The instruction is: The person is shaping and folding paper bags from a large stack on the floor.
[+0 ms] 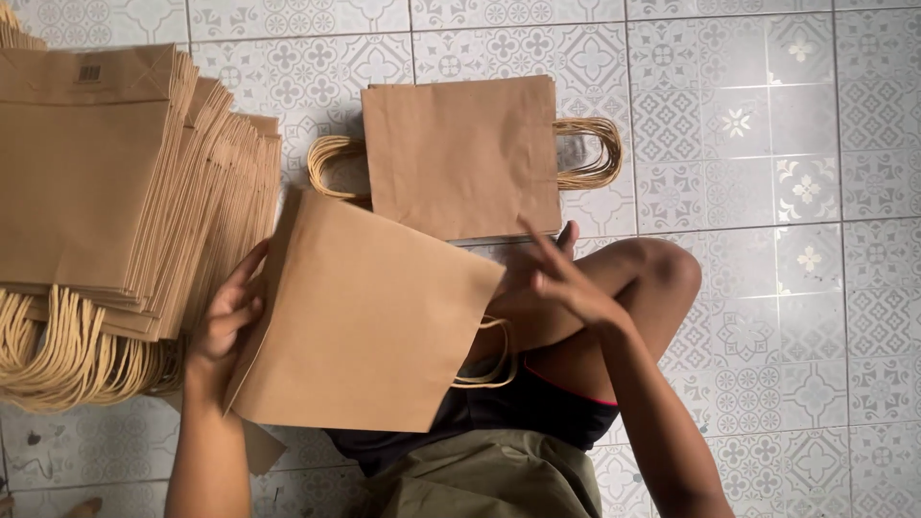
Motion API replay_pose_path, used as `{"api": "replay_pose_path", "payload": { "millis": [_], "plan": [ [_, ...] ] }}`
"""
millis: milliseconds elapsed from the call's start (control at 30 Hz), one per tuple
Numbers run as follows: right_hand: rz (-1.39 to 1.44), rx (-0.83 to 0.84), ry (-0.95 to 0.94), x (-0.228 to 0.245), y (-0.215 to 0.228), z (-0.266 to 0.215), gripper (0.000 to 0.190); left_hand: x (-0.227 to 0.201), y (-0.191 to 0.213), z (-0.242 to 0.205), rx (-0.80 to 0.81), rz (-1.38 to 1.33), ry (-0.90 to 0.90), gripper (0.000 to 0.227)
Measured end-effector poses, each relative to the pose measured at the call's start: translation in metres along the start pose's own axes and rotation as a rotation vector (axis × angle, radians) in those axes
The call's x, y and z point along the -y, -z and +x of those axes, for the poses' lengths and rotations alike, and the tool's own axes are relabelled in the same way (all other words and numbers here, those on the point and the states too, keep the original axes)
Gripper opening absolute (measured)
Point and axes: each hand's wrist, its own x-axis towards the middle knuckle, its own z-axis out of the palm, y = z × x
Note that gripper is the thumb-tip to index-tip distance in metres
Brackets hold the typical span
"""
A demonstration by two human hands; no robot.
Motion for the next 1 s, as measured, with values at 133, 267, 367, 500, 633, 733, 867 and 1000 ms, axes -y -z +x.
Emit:
{"api": "replay_pose_path", "payload": {
  "millis": [133,267,367,500,633,733,867,1000],
  "plan": [
    [-0.27,-0.131,0.326,0.09,-0.005,0.048,0.098,-0.057,-0.077,0.052,0.2,0.008,0.043,0.086],
    [-0.731,-0.007,0.549,0.192,-0.026,0.078,0.099,-0.109,-0.14,0.105,0.458,0.237,0.13,0.082],
    [-0.959,0.231,0.26,0.22,-0.029,0.107,0.099,-0.121,-0.152,0.137,0.547,0.353,0.172,0.086],
    [-0.848,0.358,-0.021,0.199,0.011,0.14,0.068,-0.08,-0.105,0.188,0.673,0.185,0.139,0.079],
    [-0.634,0.195,0.129,0.177,0.071,0.13,0.042,-0.071,-0.102,0.164,0.548,-0.317,0.113,0.104],
    [-0.445,-0.09,0.115,0.143,0.111,0.127,0.022,-0.047,-0.069,0.155,0.529,-0.554,0.275,0.093],
    [-0.015,-0.391,-0.065,0.053,0.156,0.131,0.026,-0.024,-0.045,0.159,0.313,-0.252,0.234,0.075],
    [0.102,-0.599,-0.212,-0.026,0.165,0.135,0.032,-0.025,-0.055,0.171,0.173,-0.085,0.185,0.066]
  ]
}}
